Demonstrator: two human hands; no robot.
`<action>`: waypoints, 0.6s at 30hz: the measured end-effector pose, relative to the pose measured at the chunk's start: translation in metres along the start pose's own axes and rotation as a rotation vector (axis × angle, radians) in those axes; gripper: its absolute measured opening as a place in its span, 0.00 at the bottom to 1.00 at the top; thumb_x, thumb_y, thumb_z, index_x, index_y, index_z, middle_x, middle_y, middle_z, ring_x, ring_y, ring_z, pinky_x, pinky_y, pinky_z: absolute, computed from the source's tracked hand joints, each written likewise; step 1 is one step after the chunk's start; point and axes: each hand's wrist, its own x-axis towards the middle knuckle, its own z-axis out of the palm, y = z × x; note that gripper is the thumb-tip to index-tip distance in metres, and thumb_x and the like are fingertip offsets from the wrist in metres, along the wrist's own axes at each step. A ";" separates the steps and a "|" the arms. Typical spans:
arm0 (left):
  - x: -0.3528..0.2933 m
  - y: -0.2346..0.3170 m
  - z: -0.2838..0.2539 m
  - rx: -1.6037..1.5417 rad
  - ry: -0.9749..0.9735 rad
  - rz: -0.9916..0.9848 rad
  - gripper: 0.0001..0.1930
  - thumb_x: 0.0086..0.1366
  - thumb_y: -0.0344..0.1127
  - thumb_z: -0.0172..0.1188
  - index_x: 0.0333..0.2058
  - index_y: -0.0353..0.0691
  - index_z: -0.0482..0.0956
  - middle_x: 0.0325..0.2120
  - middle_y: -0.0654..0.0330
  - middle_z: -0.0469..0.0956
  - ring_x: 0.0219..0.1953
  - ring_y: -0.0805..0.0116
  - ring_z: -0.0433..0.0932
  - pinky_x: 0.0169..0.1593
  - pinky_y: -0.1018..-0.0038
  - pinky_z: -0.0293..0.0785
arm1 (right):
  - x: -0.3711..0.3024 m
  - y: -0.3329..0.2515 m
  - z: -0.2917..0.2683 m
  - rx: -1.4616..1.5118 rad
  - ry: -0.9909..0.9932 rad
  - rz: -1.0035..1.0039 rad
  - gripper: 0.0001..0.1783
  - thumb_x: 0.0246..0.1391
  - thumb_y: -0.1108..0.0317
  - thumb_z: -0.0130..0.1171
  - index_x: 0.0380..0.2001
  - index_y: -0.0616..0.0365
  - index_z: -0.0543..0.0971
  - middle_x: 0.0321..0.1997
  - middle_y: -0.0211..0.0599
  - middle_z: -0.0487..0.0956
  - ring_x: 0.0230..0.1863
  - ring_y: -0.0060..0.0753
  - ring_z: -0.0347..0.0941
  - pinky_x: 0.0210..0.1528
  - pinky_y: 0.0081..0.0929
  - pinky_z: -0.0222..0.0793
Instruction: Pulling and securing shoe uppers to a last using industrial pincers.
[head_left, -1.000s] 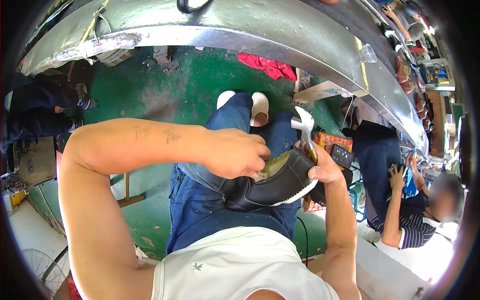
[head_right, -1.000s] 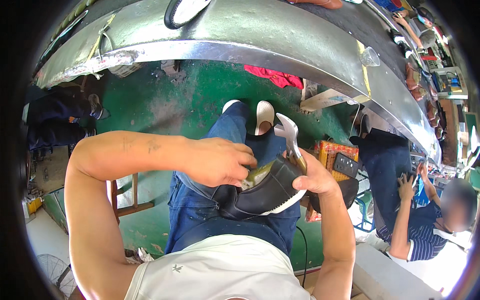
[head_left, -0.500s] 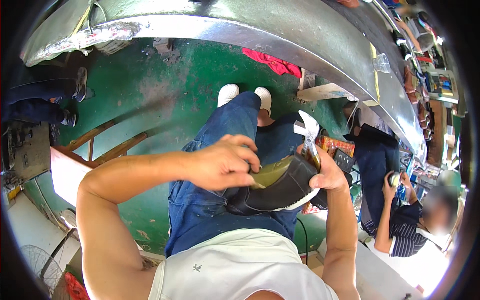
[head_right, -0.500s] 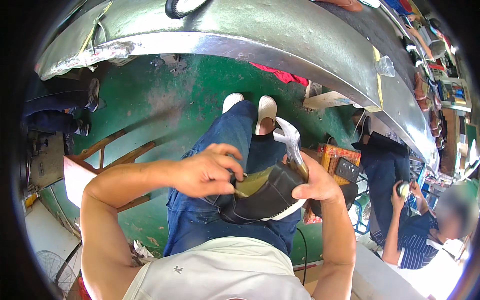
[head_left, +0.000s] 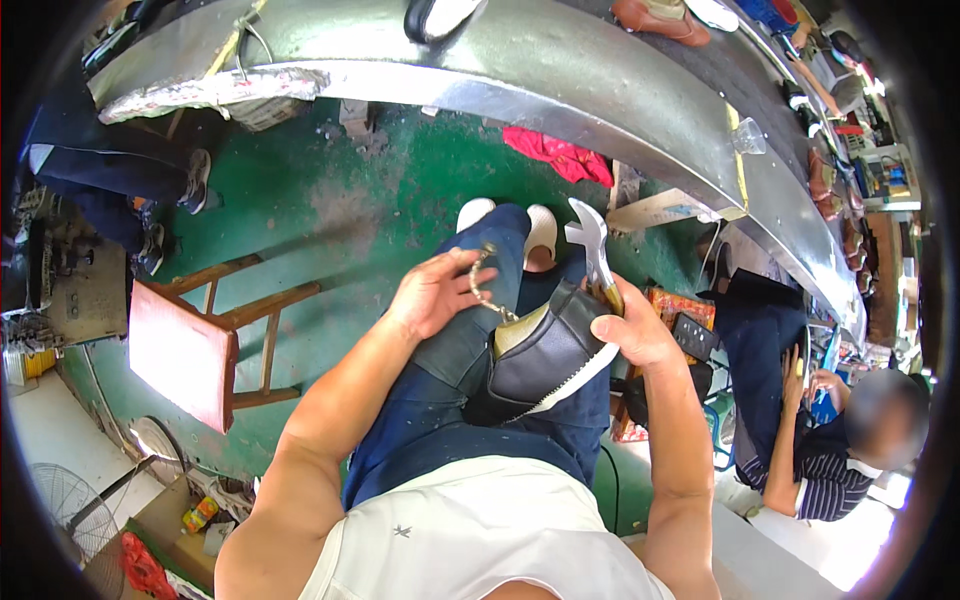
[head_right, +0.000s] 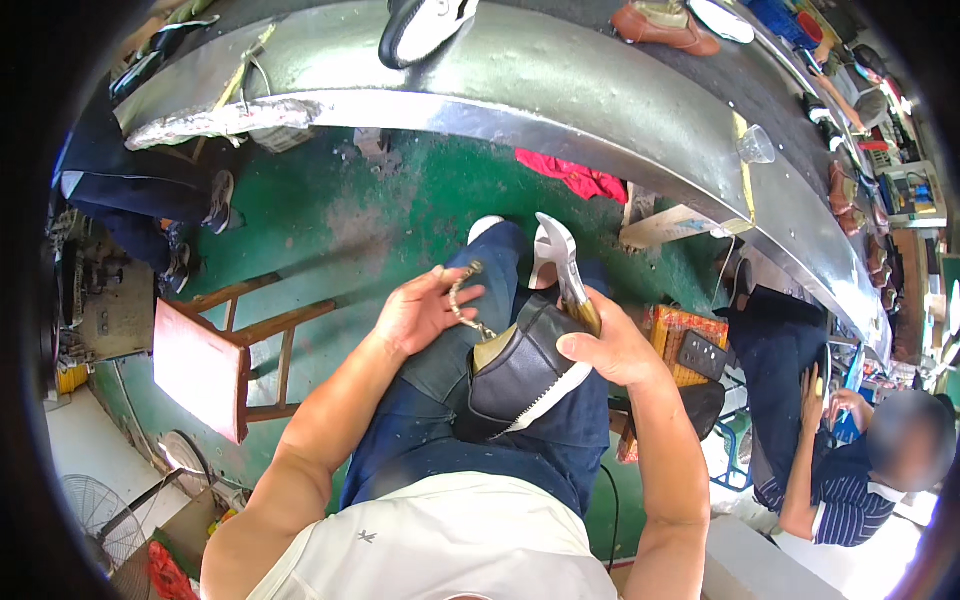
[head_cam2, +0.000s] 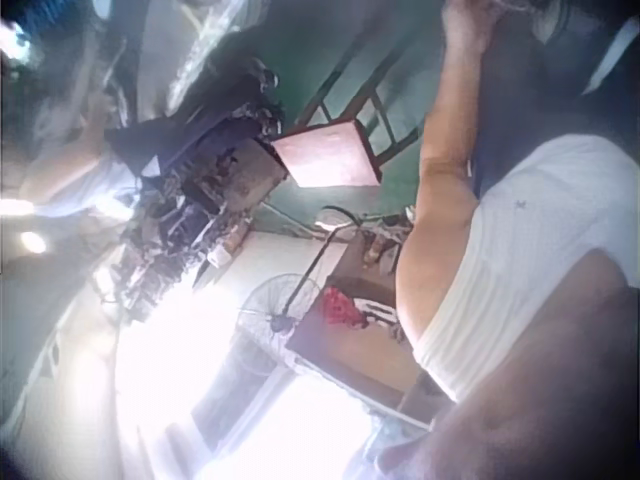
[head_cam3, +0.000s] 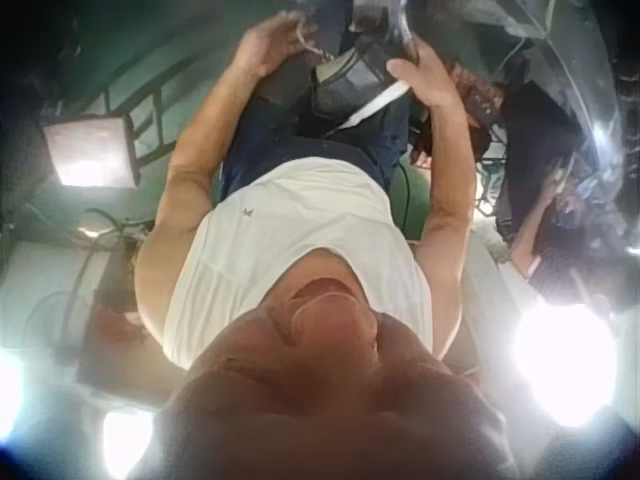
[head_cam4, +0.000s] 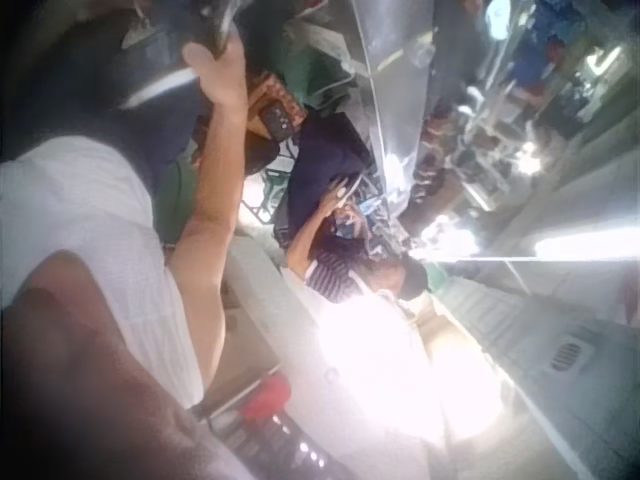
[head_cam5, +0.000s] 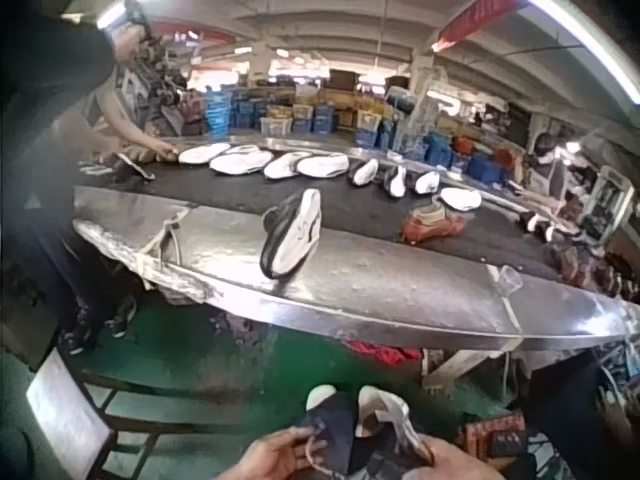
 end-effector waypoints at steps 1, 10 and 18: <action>-0.007 0.003 0.008 0.012 -0.012 0.007 0.20 0.74 0.44 0.54 0.51 0.29 0.76 0.58 0.46 0.72 0.62 0.50 0.72 0.61 0.54 0.72 | -0.001 -0.004 0.001 -0.001 0.006 -0.018 0.45 0.41 0.42 0.76 0.55 0.64 0.72 0.43 0.32 0.74 0.44 0.25 0.70 0.49 0.24 0.67; -0.068 0.003 0.096 1.259 -0.228 0.583 0.46 0.60 0.35 0.72 0.72 0.43 0.55 0.62 0.47 0.65 0.65 0.54 0.67 0.68 0.63 0.63 | -0.020 -0.010 0.043 -0.074 0.122 -0.015 0.25 0.68 0.47 0.56 0.46 0.63 0.73 0.31 0.30 0.77 0.28 0.19 0.73 0.32 0.24 0.70; -0.073 0.016 0.061 1.015 -0.278 0.460 0.33 0.73 0.38 0.60 0.71 0.45 0.56 0.55 0.61 0.72 0.59 0.71 0.69 0.66 0.69 0.63 | -0.112 0.004 0.072 -0.128 -0.085 -0.031 0.18 0.69 0.63 0.54 0.53 0.66 0.74 0.37 0.34 0.84 0.36 0.22 0.79 0.42 0.24 0.75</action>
